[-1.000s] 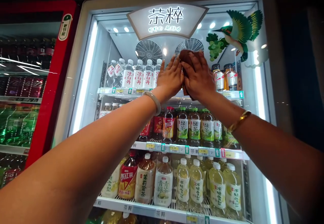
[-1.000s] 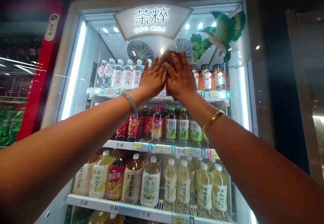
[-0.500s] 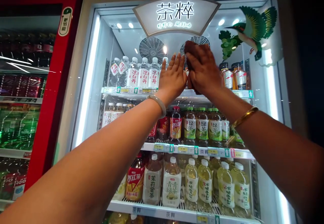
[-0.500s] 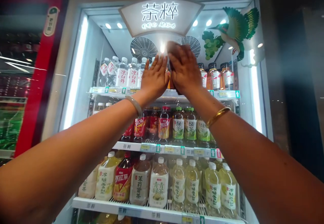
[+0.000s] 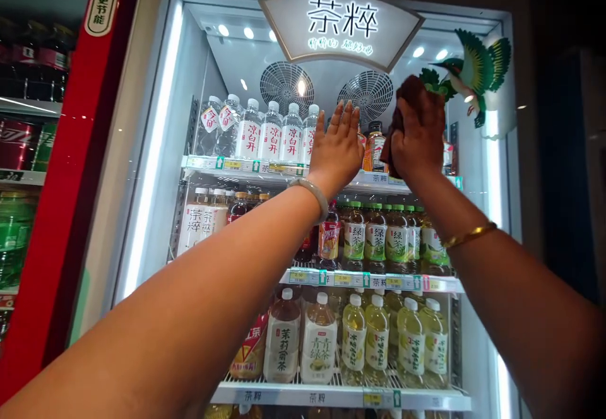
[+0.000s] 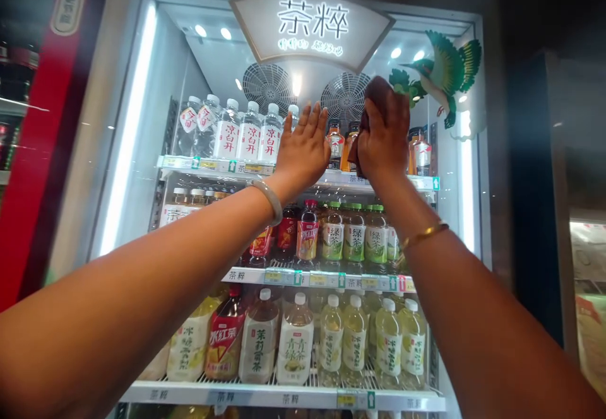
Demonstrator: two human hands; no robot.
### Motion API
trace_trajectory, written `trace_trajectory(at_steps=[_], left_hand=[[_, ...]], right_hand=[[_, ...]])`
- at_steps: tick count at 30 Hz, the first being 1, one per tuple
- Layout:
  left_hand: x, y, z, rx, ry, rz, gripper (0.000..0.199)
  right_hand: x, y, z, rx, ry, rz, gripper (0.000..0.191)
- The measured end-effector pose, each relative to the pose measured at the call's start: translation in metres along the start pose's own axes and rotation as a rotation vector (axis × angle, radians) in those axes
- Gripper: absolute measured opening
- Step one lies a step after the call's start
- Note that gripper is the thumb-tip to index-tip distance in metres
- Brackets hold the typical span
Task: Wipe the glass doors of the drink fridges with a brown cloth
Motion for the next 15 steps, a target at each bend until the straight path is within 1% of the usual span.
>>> trace_trajectory(at_steps=[1, 2, 4, 6, 8, 9, 11, 13, 14, 15], left_hand=[[0.0, 0.001, -0.001, -0.001, -0.004, -0.012, 0.065], [-0.001, 0.002, -0.001, -0.005, -0.005, -0.024, 0.065], [-0.001, 0.003, -0.002, -0.015, -0.007, -0.029, 0.065], [-0.001, 0.004, -0.003, -0.006, -0.008, -0.002, 0.064], [-0.002, 0.003, -0.003, 0.011, -0.005, 0.026, 0.064], [-0.003, 0.003, -0.003, 0.017, -0.002, 0.03, 0.064], [-0.004, 0.004, -0.003, 0.025, 0.003, 0.019, 0.066], [-0.004, 0.005, -0.004, 0.035, 0.001, 0.005, 0.066], [-0.002, 0.006, -0.004, 0.045, -0.006, 0.005, 0.066], [0.001, 0.008, -0.003, 0.055, -0.023, 0.013, 0.065]], right_hand=[[0.003, 0.0, -0.011, -0.013, -0.017, 0.003, 0.06], [0.008, -0.002, -0.021, -0.009, -0.003, 0.0, 0.059], [0.024, -0.006, -0.034, 0.041, 0.086, -0.02, 0.056], [0.036, -0.01, -0.029, 0.115, 0.191, -0.038, 0.055], [0.037, -0.013, -0.011, 0.163, 0.253, -0.041, 0.056], [0.033, -0.012, -0.002, 0.161, 0.244, -0.034, 0.057], [0.021, -0.01, 0.008, 0.105, 0.154, -0.009, 0.058], [0.016, -0.009, -0.001, 0.038, 0.055, 0.02, 0.059], [0.019, -0.009, -0.011, 0.029, 0.04, 0.026, 0.058], [0.026, -0.01, -0.021, 0.039, 0.054, 0.025, 0.058]])
Point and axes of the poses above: each hand's wrist, its own z-axis towards the middle knuckle, its own y-axis out of the back of the hand, x = y × z, the point moved 4 cm from there along z, towards the middle knuckle, and after that the axes turned 7 degrees about x, right-handed, at the moved point
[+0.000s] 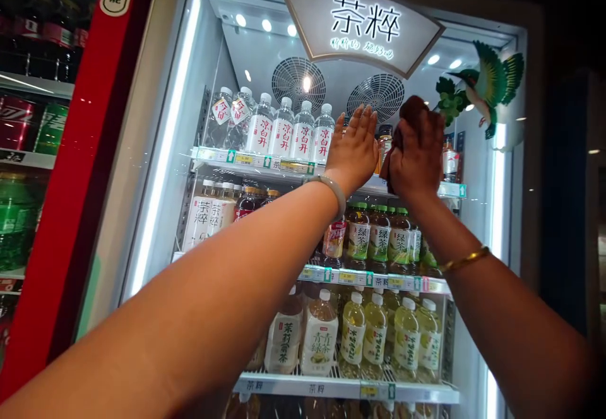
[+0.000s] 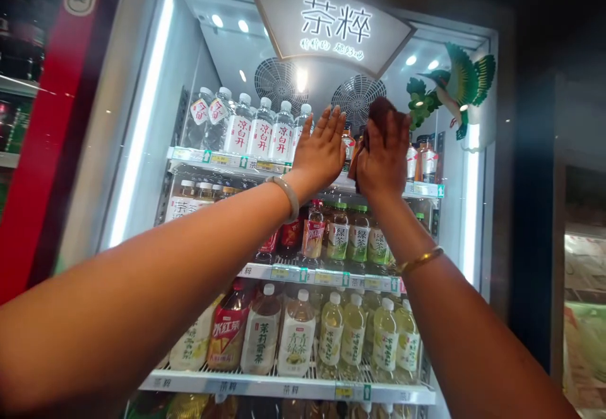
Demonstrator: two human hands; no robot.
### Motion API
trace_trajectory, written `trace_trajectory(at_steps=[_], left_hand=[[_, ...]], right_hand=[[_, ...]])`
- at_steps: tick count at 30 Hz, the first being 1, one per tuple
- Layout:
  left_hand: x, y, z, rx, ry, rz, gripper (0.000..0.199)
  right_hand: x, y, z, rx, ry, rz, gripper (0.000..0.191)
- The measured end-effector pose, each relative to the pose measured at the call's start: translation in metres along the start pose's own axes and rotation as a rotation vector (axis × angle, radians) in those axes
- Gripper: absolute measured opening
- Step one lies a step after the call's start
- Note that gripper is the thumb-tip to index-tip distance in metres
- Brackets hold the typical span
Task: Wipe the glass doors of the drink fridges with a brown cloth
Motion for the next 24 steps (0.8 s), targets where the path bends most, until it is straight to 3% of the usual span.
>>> trace_trajectory(at_steps=[3, 7, 10, 12, 14, 17, 19, 21, 24], left_hand=[[0.011, 0.005, 0.0, 0.024, -0.118, 0.063, 0.061], [0.028, 0.01, -0.002, 0.042, -0.229, 0.113, 0.061], [0.039, 0.011, -0.007, 0.038, -0.156, 0.083, 0.065], [0.048, 0.014, -0.013, 0.025, -0.078, 0.064, 0.066], [0.058, 0.018, -0.019, 0.03, -0.068, 0.06, 0.065], [0.068, 0.023, -0.026, 0.073, -0.182, 0.078, 0.063], [0.074, 0.025, -0.028, 0.063, -0.188, 0.089, 0.062], [0.08, 0.026, -0.029, 0.004, -0.097, 0.08, 0.063], [0.085, 0.025, -0.03, -0.072, 0.051, 0.036, 0.068]], right_hand=[[0.029, -0.008, -0.015, 0.077, 0.106, -0.024, 0.055], [0.035, -0.013, 0.015, 0.084, 0.102, -0.008, 0.056], [0.024, -0.012, 0.029, 0.003, 0.005, 0.017, 0.06], [0.028, -0.013, 0.019, -0.043, -0.031, 0.01, 0.062], [0.047, -0.017, 0.001, -0.029, 0.009, -0.021, 0.061], [0.083, -0.027, -0.009, 0.075, 0.162, -0.069, 0.06], [0.095, -0.032, 0.004, 0.136, 0.232, -0.076, 0.062], [0.094, -0.034, 0.024, 0.154, 0.236, -0.049, 0.065], [0.084, -0.033, 0.037, 0.08, 0.158, -0.01, 0.068]])
Point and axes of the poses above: each hand's wrist, its own z-axis towards the middle knuckle, its own y-axis out of the back of the hand, x = y × z, the point moved 4 cm from there along z, towards the middle knuckle, and after that the axes turned 7 degrees about x, right-handed, at the moved point
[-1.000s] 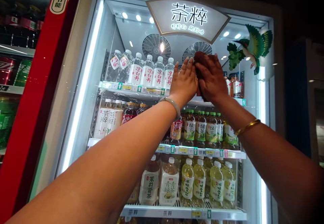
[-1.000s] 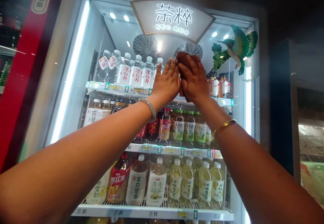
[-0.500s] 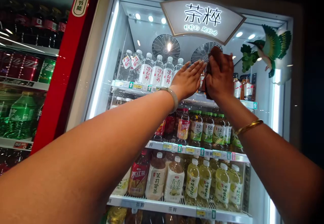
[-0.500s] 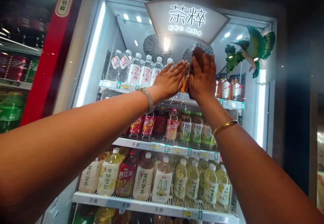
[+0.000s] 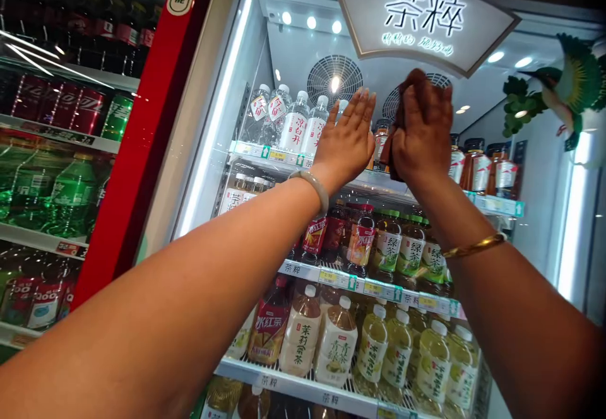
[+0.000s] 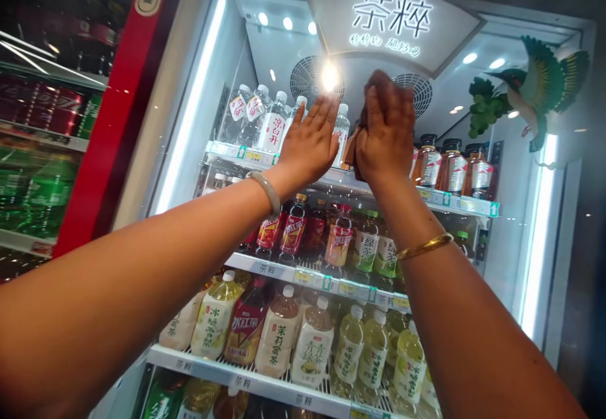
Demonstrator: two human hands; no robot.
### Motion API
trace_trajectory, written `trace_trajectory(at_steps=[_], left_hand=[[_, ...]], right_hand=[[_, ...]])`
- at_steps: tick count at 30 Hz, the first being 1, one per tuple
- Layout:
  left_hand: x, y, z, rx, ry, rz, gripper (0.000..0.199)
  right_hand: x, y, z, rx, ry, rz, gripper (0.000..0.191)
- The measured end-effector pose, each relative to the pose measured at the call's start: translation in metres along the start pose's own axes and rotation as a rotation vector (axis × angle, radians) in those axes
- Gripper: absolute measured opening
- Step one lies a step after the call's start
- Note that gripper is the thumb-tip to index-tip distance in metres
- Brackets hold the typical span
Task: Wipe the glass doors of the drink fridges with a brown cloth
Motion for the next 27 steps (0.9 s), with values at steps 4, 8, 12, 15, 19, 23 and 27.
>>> trace_trajectory(at_steps=[4, 8, 12, 15, 19, 23, 27], left_hand=[[0.0, -0.001, -0.002, -0.002, 0.03, -0.03, 0.067], [-0.001, 0.002, -0.004, 0.024, 0.015, 0.0, 0.063], [-0.002, 0.003, -0.004, 0.043, 0.042, 0.001, 0.066], [-0.002, 0.003, -0.005, 0.035, 0.031, 0.002, 0.066], [-0.001, 0.003, -0.005, 0.012, 0.009, 0.002, 0.064], [-0.001, 0.003, -0.005, 0.015, 0.025, 0.012, 0.064], [-0.002, 0.002, -0.005, 0.031, 0.039, 0.018, 0.065]], right_hand=[[0.012, -0.004, -0.018, -0.008, 0.03, -0.036, 0.068], [0.015, -0.005, -0.001, 0.116, 0.146, -0.007, 0.063], [-0.011, 0.004, 0.025, 0.01, -0.001, 0.038, 0.063], [-0.005, 0.004, 0.005, -0.05, -0.063, 0.033, 0.063], [0.022, -0.005, -0.015, 0.066, 0.069, 0.012, 0.063], [0.01, -0.006, 0.014, 0.088, 0.105, 0.027, 0.066], [-0.004, -0.001, 0.009, -0.034, 0.017, 0.011, 0.065]])
Point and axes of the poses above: each hand's wrist, its own z-axis towards the middle knuckle, its own y-axis out of the back of the hand, x = y × z, the point moved 4 cm from there along z, towards the middle knuckle, and after that the axes turned 7 degrees about x, right-handed, at the moved point
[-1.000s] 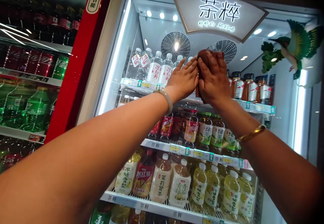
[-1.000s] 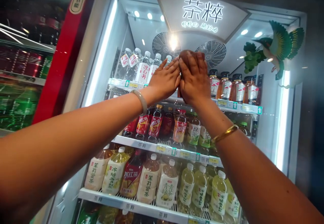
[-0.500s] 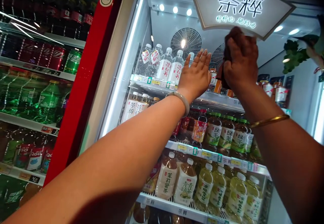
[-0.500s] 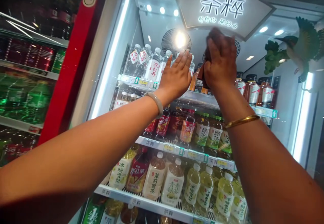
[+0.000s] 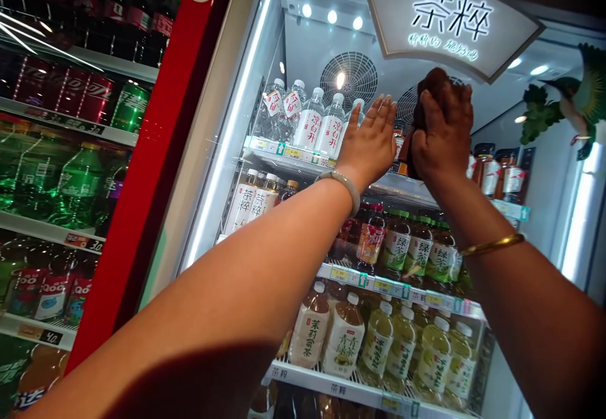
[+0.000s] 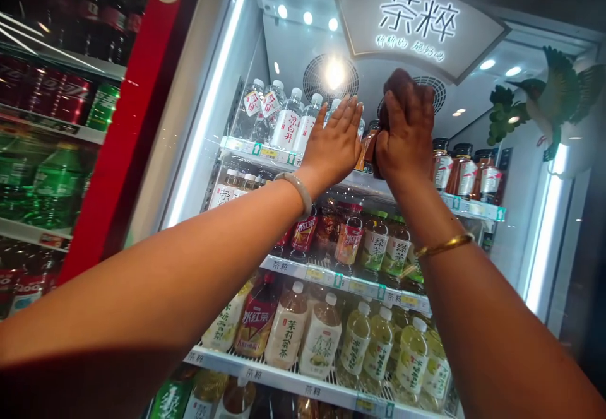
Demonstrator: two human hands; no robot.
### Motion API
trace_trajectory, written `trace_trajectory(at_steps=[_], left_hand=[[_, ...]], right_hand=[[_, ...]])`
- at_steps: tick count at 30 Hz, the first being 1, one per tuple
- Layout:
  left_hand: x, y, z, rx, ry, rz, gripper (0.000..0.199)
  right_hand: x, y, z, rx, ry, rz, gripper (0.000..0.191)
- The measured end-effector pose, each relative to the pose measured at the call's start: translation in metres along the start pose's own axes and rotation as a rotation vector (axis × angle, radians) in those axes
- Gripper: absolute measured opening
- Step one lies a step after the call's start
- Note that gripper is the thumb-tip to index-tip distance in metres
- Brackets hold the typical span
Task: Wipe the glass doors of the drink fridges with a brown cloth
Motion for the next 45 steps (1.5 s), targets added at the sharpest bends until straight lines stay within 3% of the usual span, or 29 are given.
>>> trace_trajectory(at_steps=[4, 6, 9, 11, 16, 18, 20, 23, 25, 27, 30, 32, 35, 39, 42, 45], left_hand=[[-0.001, 0.0, 0.0, -0.016, -0.015, 0.01, 0.064], [-0.001, 0.0, 0.0, -0.022, -0.018, 0.015, 0.063], [0.0, 0.001, 0.001, -0.042, -0.001, -0.003, 0.064], [0.001, 0.001, 0.0, -0.058, 0.029, -0.039, 0.065], [0.004, 0.001, -0.007, -0.028, 0.03, -0.077, 0.066], [0.009, 0.003, -0.009, 0.006, -0.002, -0.038, 0.065], [0.016, 0.007, -0.011, 0.047, -0.069, 0.004, 0.063], [0.03, 0.012, -0.016, 0.111, -0.23, 0.045, 0.062], [0.04, 0.014, -0.019, 0.112, -0.263, 0.055, 0.062], [0.053, 0.016, -0.02, 0.059, -0.128, 0.044, 0.064], [0.069, 0.014, -0.021, -0.046, 0.129, -0.023, 0.066], [0.072, 0.01, -0.02, -0.091, 0.146, -0.076, 0.067], [0.07, 0.007, -0.018, -0.12, 0.109, -0.122, 0.067], [0.066, 0.008, -0.018, -0.078, 0.134, -0.093, 0.067], [0.071, 0.012, -0.02, -0.034, 0.111, -0.054, 0.064], [0.083, 0.014, -0.025, 0.007, -0.031, -0.03, 0.061]], right_hand=[[0.017, -0.001, -0.022, 0.119, 0.112, -0.079, 0.066], [0.021, -0.001, -0.01, 0.166, 0.115, -0.101, 0.066], [0.018, -0.003, 0.017, 0.151, -0.003, -0.121, 0.065], [0.021, -0.007, 0.018, 0.129, -0.02, -0.128, 0.062], [0.04, -0.009, -0.049, 0.119, 0.2, -0.074, 0.066], [0.036, -0.006, -0.06, 0.146, 0.26, -0.072, 0.07], [0.025, -0.005, -0.043, 0.165, 0.278, -0.081, 0.069], [0.01, -0.009, 0.007, 0.111, 0.203, -0.07, 0.065], [0.015, -0.015, 0.026, 0.061, 0.156, -0.064, 0.063], [0.035, -0.021, 0.02, 0.069, 0.184, -0.075, 0.063], [0.068, -0.027, -0.017, 0.153, 0.31, -0.087, 0.067], [0.077, -0.026, -0.03, 0.194, 0.383, -0.078, 0.07], [0.067, -0.024, -0.003, 0.219, 0.409, -0.057, 0.069], [0.056, -0.028, 0.045, 0.133, 0.178, -0.07, 0.066], [0.08, -0.034, 0.019, 0.172, 0.23, -0.076, 0.069], [0.1, -0.032, -0.026, 0.198, 0.328, -0.074, 0.076]])
Point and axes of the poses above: each hand's wrist, its own z-axis towards the middle knuckle, its own y-axis out of the back of the hand, x = y × z, the point moved 4 cm from there along z, towards the middle knuckle, and after that the axes turned 7 degrees about x, right-handed, at the moved point
